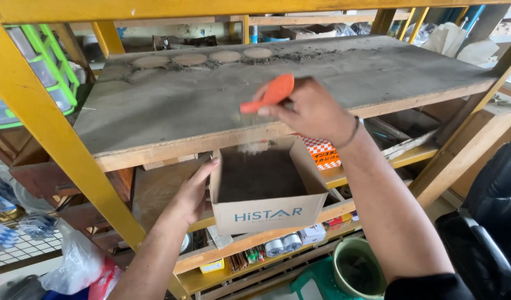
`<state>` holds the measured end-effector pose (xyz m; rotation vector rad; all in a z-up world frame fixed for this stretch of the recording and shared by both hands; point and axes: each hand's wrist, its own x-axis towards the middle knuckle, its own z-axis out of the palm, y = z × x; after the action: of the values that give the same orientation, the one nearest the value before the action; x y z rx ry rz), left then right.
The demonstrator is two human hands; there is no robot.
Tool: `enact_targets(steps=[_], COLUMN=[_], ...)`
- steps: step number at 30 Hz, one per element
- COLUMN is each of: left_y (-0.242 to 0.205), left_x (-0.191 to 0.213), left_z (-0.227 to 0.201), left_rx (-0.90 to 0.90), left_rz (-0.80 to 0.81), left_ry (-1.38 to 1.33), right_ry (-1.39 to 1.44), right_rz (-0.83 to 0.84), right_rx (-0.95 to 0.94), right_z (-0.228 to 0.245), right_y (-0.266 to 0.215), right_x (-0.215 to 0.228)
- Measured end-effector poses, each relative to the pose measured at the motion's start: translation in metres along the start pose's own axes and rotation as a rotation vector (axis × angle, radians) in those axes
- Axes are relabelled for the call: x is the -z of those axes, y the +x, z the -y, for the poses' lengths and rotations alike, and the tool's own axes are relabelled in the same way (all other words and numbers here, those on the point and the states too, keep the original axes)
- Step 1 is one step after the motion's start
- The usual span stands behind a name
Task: The person sweeps dust and debris from a wooden shelf using a small brush, directing the material into a cardboard box held underneath. The person repeatedly brushes different sections of the shelf surface and edges, collecting the dust into the box throughout the clip.
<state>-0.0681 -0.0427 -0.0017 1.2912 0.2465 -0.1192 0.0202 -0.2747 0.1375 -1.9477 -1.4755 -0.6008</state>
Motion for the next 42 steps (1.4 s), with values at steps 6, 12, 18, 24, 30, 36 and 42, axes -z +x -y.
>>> enact_targets(steps=[6,12,18,24,30,36,42], left_y=[0.008,0.006,0.014,0.028,0.039,0.025,0.025], left_x=[0.010,0.025,0.030,0.028,0.030,0.024,0.028], left_z=[-0.009,-0.012,-0.005,0.001,0.019,0.008,0.006], left_rx=[0.010,0.022,0.043,0.009,0.020,0.000,0.015], left_rz=[0.035,0.093,0.161,0.195,0.201,0.175,0.163], left_ry=[0.041,0.028,0.086,0.056,0.067,0.036,0.052], right_ry=[-0.032,-0.143,-0.172,-0.177,-0.073,0.165,0.011], right_rz=[-0.071,-0.121,-0.213,-0.167,-0.262,-0.138,-0.193], right_rx=[0.015,-0.041,-0.027,-0.083,-0.081,0.082,-0.024], right_z=[-0.034,0.031,0.000,0.039,0.020,0.052,0.032], right_y=[0.006,-0.028,-0.028,-0.036,-0.055,-0.018,-0.044], right_x=[-0.028,-0.031,-0.040,-0.039,-0.030,-0.068,-0.036])
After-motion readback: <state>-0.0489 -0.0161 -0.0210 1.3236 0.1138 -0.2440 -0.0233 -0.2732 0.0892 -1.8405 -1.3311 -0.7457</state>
